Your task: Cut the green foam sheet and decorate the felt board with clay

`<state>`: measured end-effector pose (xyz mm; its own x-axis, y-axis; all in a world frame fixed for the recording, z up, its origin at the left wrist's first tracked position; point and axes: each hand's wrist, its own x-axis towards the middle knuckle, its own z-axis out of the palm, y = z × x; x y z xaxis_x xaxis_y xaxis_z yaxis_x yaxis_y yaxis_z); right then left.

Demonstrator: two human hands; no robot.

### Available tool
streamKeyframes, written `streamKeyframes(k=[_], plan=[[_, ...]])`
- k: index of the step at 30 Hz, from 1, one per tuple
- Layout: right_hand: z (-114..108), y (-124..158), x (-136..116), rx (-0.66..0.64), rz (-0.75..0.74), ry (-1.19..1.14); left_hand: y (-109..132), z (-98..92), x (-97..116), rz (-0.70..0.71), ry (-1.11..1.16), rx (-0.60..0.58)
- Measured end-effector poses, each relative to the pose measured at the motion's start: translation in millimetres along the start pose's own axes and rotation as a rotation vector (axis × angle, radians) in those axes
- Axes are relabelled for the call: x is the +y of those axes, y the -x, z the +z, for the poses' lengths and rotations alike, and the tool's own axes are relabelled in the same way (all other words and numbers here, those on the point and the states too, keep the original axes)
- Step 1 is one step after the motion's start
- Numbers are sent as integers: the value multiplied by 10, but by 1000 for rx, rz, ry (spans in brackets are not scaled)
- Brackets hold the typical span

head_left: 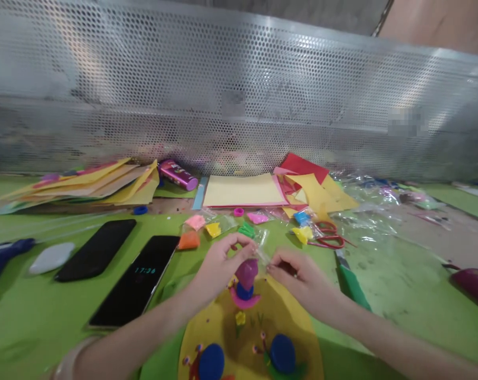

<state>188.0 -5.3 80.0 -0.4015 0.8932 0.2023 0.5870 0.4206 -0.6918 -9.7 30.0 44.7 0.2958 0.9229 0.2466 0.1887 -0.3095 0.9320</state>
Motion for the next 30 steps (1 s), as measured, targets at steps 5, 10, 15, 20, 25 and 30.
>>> streamKeyframes(k=[5, 10, 15, 20, 25, 30], plan=[[-20, 23, -20, 30, -124, 88, 42, -18, 73, 64, -86, -12], [-53, -152, -31, 89, -232, 141, 83, -9, 78, 103, -148, 49], [-220, -542, -103, 71, -246, 213, -23, -103, -28, 60, -222, 125], [-607, -866, 237, -31, -205, 452, -183, -289, -151, -79, -397, 206], [-1059, -736, 903, -25, -46, 736, -248, -383, -209, -148, -593, -6], [-965, -606, 934, -41, 6, 814, -177, -301, -173, -7, -873, -35]])
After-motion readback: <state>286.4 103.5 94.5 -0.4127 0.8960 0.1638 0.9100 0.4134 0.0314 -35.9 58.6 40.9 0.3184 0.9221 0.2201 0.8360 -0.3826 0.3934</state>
